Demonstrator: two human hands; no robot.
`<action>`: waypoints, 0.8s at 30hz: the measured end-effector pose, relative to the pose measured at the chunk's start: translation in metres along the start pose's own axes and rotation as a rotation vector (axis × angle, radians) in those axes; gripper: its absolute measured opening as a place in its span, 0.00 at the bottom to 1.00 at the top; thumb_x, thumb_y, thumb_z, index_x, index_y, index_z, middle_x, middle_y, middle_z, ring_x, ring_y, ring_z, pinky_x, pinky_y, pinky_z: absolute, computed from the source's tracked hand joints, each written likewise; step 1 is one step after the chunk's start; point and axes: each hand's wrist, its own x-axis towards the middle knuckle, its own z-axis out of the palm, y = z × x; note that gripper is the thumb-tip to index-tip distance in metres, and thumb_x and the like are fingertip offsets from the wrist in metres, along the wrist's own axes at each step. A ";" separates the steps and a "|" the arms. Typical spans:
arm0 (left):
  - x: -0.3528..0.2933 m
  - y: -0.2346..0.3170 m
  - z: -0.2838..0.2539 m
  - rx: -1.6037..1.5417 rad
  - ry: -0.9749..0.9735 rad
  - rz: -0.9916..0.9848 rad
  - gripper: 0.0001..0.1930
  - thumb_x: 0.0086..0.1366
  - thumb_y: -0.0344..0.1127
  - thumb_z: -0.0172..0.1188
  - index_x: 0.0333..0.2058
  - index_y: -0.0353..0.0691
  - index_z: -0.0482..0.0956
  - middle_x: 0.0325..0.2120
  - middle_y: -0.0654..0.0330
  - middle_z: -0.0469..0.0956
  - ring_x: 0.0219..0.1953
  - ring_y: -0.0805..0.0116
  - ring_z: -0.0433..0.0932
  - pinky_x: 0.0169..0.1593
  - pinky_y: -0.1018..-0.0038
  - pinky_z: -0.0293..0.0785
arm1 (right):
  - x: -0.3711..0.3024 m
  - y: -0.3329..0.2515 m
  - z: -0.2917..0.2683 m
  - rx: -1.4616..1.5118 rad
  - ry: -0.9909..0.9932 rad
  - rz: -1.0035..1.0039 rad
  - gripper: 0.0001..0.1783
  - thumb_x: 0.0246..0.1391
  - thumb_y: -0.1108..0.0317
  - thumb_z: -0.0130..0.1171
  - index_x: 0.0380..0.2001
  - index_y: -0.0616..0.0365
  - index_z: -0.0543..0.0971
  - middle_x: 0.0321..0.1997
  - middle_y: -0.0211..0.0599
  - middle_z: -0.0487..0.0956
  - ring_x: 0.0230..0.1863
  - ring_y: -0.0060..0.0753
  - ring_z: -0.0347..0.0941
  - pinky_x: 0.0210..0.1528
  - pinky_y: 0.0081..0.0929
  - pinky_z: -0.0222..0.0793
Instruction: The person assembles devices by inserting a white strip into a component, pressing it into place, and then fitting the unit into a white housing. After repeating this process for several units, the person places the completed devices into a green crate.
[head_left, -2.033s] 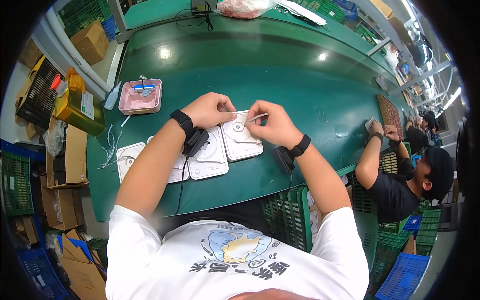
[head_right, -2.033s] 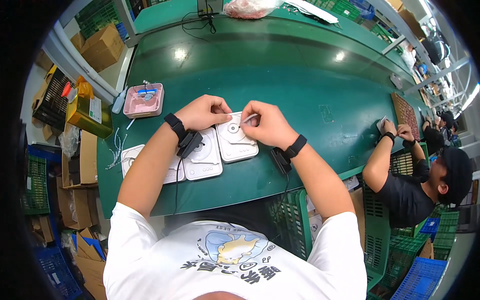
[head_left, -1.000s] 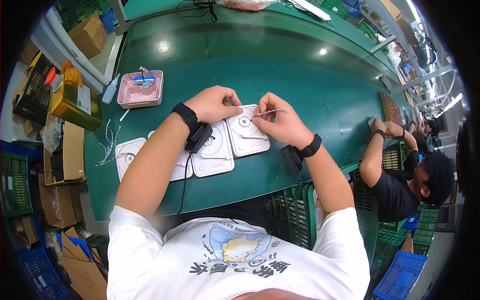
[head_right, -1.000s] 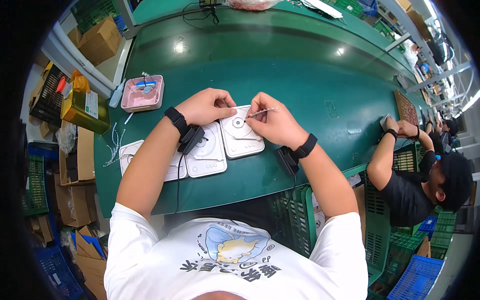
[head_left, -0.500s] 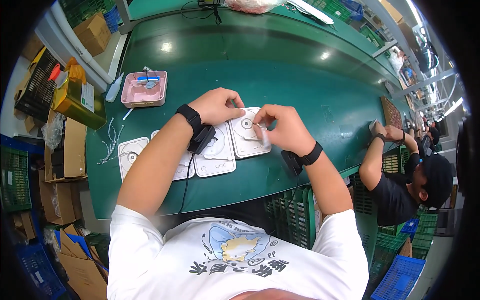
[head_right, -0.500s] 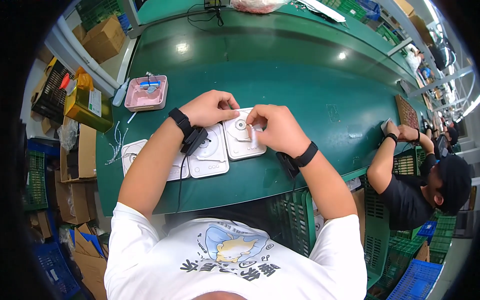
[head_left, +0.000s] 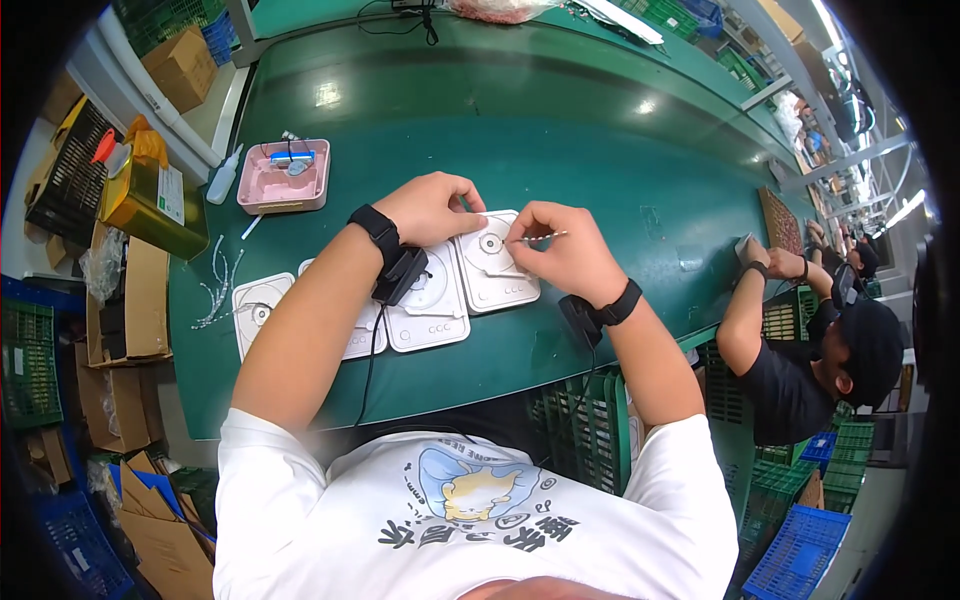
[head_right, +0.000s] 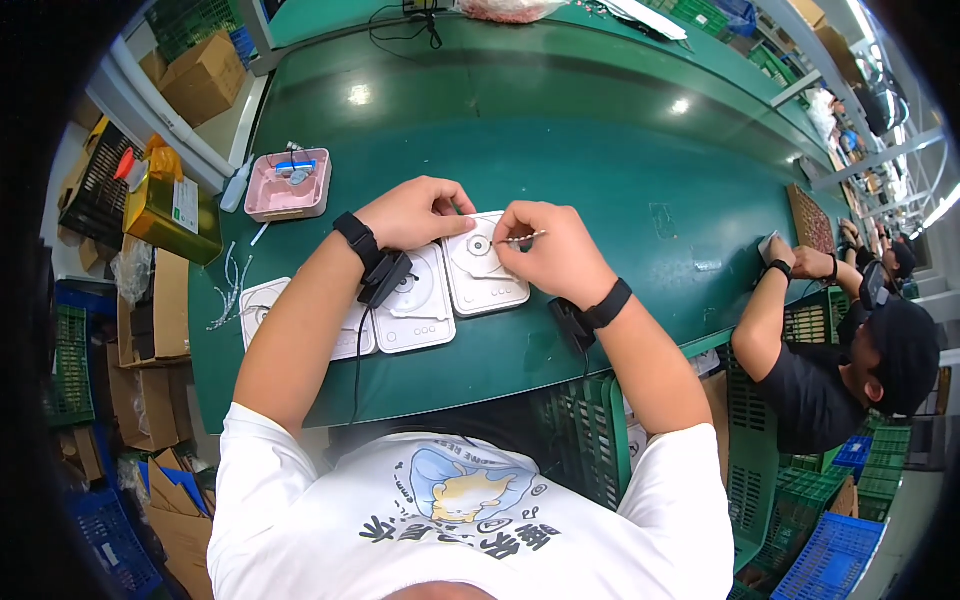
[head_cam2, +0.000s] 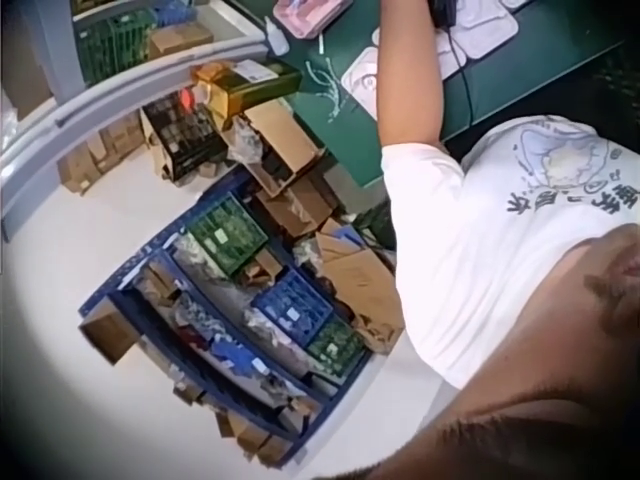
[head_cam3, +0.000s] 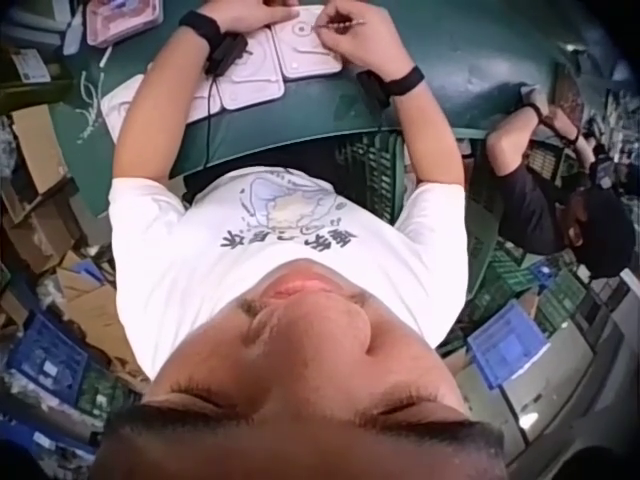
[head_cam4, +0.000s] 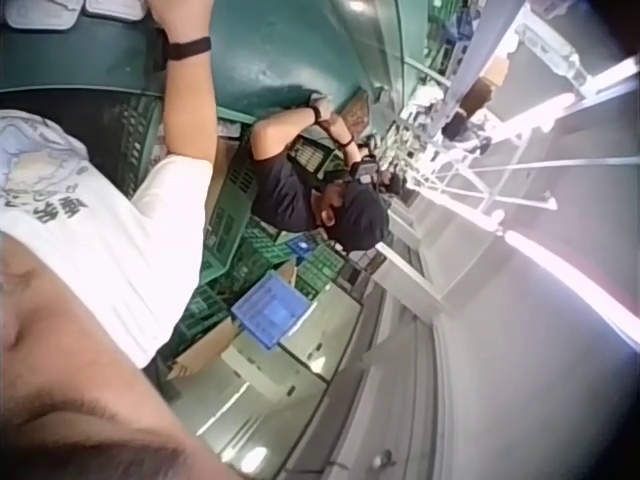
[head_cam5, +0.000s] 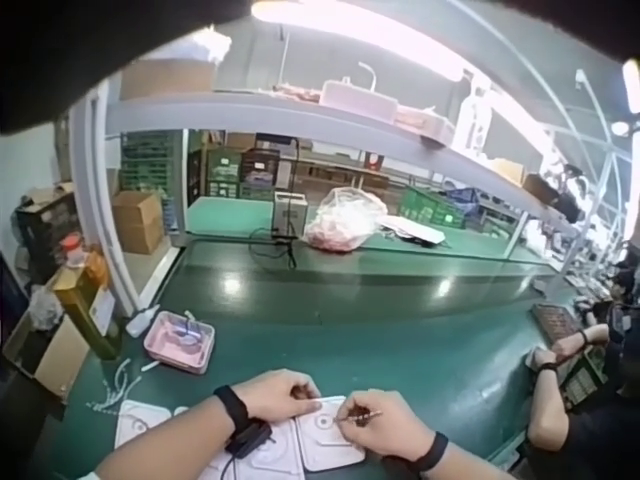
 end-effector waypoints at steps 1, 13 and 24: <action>-0.001 0.000 0.000 -0.003 -0.001 -0.003 0.19 0.76 0.48 0.74 0.55 0.40 0.90 0.41 0.58 0.90 0.43 0.68 0.86 0.49 0.67 0.83 | -0.001 0.000 -0.003 0.000 0.000 -0.036 0.05 0.58 0.74 0.75 0.37 0.61 0.88 0.38 0.32 0.90 0.40 0.23 0.84 0.47 0.25 0.82; -0.002 0.004 -0.001 0.024 0.000 -0.013 0.19 0.77 0.48 0.74 0.55 0.40 0.90 0.41 0.59 0.90 0.43 0.69 0.86 0.49 0.67 0.82 | 0.003 0.010 -0.009 0.133 -0.055 0.026 0.06 0.60 0.75 0.76 0.36 0.62 0.86 0.39 0.32 0.90 0.44 0.23 0.86 0.53 0.28 0.85; -0.004 0.004 0.001 0.017 0.013 0.003 0.18 0.76 0.47 0.75 0.54 0.40 0.90 0.38 0.59 0.89 0.38 0.70 0.84 0.44 0.68 0.82 | 0.005 0.015 -0.005 0.250 -0.062 0.063 0.10 0.61 0.75 0.75 0.35 0.59 0.80 0.40 0.31 0.90 0.44 0.19 0.84 0.49 0.24 0.83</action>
